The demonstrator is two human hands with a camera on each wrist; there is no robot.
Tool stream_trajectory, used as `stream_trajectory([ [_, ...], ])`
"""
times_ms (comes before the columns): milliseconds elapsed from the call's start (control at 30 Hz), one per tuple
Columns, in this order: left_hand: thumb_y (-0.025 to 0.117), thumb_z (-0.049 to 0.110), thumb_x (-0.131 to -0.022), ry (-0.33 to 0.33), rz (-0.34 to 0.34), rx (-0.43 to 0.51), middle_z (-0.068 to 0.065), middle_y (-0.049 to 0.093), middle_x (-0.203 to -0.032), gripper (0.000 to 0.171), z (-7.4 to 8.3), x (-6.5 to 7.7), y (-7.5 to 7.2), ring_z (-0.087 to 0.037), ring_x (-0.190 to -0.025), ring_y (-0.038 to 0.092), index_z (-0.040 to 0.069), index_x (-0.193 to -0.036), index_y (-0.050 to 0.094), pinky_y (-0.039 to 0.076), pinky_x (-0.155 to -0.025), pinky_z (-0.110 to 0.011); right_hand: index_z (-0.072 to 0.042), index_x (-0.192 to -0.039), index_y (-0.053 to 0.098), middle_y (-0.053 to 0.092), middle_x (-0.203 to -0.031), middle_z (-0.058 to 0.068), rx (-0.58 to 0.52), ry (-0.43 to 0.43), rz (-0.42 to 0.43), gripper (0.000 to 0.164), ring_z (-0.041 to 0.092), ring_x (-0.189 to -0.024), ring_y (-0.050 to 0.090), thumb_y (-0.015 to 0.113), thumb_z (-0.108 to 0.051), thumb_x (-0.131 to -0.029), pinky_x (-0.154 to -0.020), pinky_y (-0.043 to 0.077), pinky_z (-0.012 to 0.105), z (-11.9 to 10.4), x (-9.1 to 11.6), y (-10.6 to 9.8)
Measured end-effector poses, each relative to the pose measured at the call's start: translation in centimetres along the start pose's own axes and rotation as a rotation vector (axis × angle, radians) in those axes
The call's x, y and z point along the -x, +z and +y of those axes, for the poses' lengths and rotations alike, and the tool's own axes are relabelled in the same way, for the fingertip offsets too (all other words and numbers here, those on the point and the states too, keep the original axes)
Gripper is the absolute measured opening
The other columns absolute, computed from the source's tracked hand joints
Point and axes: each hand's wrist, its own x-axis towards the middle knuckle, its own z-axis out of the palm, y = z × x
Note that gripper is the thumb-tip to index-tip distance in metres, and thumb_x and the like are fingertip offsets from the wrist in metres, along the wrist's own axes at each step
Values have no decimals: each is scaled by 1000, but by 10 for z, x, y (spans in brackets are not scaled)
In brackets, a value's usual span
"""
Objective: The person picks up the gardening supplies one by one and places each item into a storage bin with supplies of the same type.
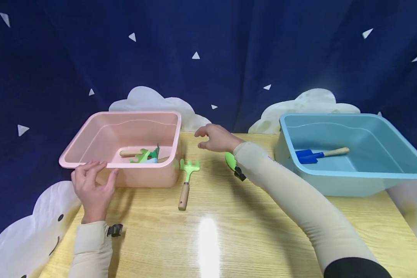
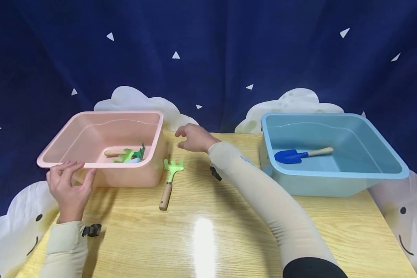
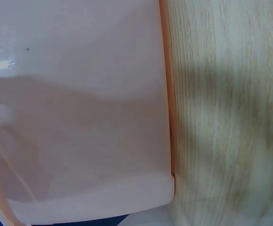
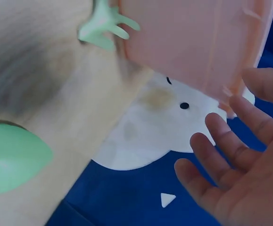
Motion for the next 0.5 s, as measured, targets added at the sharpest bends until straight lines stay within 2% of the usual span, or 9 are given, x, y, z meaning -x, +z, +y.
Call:
stream_trajectory([
  [167,80,42,-78,3,11,2,-30,62,-99,51,1,0,0,-48,-101,55,-6,-91,72,29,-103,-30,-7,-130,63,67,-130,11,18,3,-24,41,28,-125,60,67,-22,-92,-108,44,43,1,8,14],
  [500,81,40,-77,0,16,6,-31,61,-97,50,4,-1,0,-49,-100,54,-8,-90,72,28,-102,-28,-7,-133,61,63,-132,13,-5,50,-60,41,29,-126,58,63,-23,-95,-108,44,42,2,20,46],
])
